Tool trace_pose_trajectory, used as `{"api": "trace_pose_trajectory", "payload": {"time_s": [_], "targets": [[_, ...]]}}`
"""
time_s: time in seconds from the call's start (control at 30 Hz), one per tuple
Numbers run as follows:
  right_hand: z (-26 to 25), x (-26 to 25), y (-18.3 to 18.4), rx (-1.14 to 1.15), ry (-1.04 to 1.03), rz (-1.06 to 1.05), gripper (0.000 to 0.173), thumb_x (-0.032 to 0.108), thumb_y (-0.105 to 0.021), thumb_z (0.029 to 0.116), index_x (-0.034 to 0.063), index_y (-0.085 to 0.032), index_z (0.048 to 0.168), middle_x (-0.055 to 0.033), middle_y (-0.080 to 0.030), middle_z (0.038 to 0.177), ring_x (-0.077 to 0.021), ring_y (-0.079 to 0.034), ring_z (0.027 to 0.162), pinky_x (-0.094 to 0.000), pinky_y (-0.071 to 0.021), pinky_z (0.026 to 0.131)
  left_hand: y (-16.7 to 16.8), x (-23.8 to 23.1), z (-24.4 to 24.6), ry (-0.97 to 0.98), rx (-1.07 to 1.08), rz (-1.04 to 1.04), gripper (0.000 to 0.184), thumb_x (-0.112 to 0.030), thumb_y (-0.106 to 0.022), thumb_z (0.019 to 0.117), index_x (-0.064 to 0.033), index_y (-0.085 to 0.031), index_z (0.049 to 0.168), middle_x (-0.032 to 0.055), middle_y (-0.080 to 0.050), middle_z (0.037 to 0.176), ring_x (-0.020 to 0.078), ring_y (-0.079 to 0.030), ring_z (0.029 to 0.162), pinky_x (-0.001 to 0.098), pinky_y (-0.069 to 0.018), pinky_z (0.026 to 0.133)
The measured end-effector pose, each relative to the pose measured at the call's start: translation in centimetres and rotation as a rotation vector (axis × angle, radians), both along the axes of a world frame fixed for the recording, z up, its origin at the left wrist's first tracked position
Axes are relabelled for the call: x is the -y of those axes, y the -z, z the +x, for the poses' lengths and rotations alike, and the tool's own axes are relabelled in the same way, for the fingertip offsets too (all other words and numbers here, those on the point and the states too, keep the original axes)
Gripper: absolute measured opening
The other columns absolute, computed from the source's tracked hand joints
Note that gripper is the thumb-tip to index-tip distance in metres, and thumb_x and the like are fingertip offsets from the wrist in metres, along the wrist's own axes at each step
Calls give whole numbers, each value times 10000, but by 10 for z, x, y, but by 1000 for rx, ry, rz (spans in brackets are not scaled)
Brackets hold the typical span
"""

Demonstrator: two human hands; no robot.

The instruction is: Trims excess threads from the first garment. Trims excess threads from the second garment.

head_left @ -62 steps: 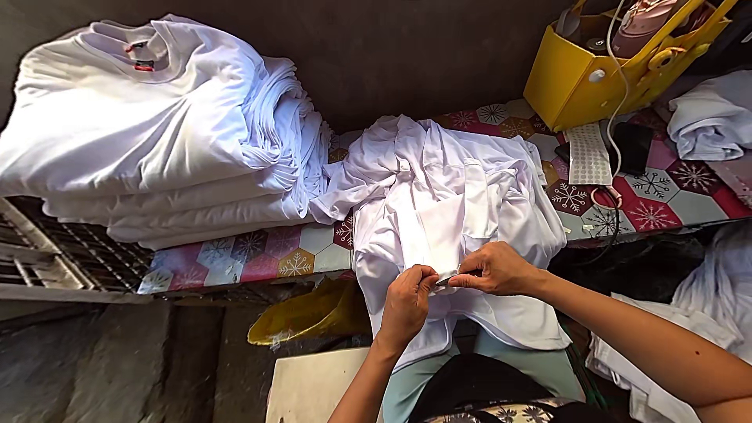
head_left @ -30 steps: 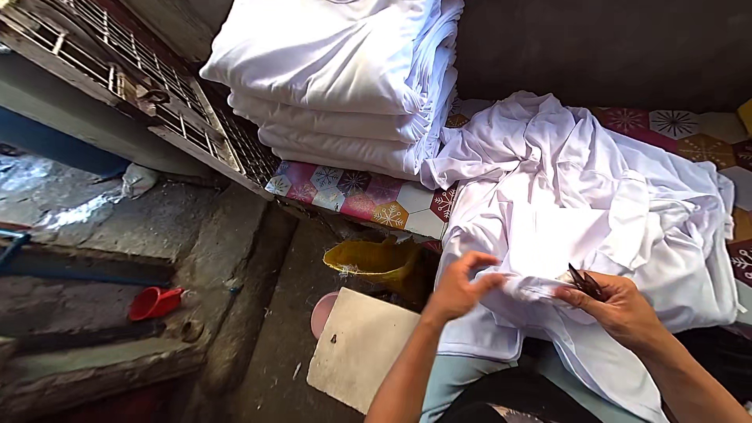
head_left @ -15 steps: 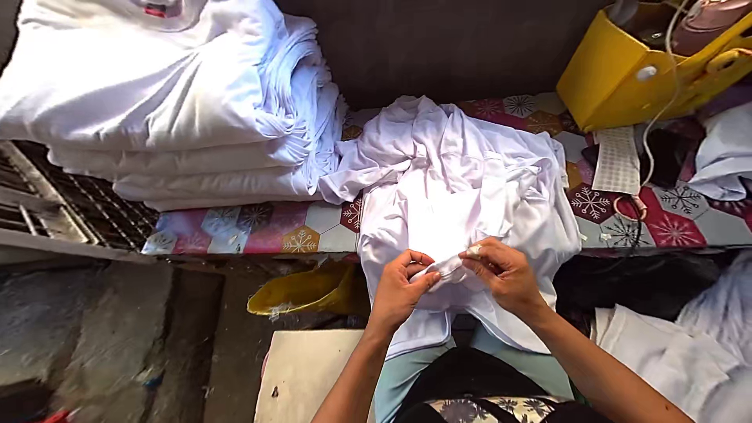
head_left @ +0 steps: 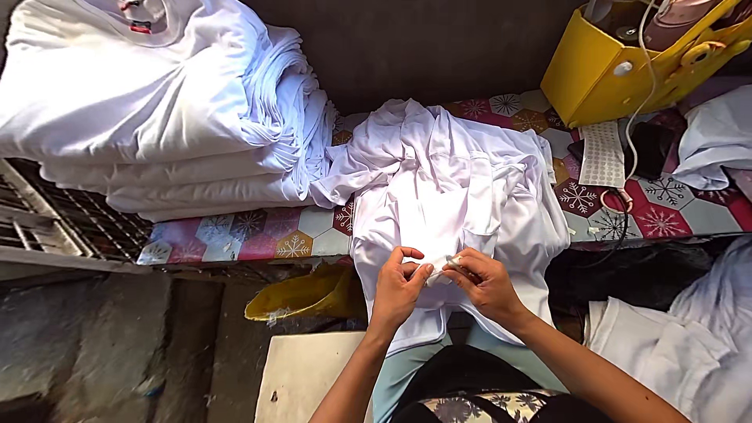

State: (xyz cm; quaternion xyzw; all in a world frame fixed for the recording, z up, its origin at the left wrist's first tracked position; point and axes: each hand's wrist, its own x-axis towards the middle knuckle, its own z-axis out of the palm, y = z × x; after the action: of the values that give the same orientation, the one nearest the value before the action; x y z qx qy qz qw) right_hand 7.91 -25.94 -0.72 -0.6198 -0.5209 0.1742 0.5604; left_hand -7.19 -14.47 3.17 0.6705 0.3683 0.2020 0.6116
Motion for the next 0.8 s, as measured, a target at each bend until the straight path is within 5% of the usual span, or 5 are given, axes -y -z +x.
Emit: {"api": "trace_pose_trajectory", "payload": {"time_s": [0.17,0.37,0.53,0.63,0.8], "targets": [[-1,-8,10,375,14,159,120,86,-623,923,2,-692,872,-147,-725,924,-167,-687,727,-273,-538,578,-2,-2,1,16,35,-98,206,-52,-626,976,-19,-553,1166,-83,-611,630,-6,-565,559,182,-491,609],[-3,-5,5,131,-35,81,168,115,-697,923,-52,-701,939,-153,-694,968,-87,-650,837,-165,-532,746,-2,-3,-1,68,50,-73,208,-47,-624,977,-20,-560,1172,-88,-606,623,-5,-563,551,183,-493,601],[-5,-6,8,423,-3,199,118,100,-597,928,11,-665,894,-144,-705,926,-152,-659,684,-254,-512,540,1,-2,1,83,70,-133,183,-51,-618,981,-34,-561,1154,-91,-587,608,2,-555,542,192,-494,597],[-10,3,-5,106,-54,135,151,93,-602,975,-51,-637,950,-107,-632,892,-49,-577,747,-135,-486,667,-1,0,2,36,108,-147,202,-46,-620,978,-25,-551,1167,-71,-620,631,23,-602,571,210,-534,626],[3,26,-12,-59,1,-128,533,505,-483,1049,17,-669,944,65,-555,715,81,-463,626,-110,-400,585,-5,7,-1,-119,120,-169,358,-40,-650,961,-15,-438,1248,-31,-649,696,46,-639,625,234,-556,658]]}}
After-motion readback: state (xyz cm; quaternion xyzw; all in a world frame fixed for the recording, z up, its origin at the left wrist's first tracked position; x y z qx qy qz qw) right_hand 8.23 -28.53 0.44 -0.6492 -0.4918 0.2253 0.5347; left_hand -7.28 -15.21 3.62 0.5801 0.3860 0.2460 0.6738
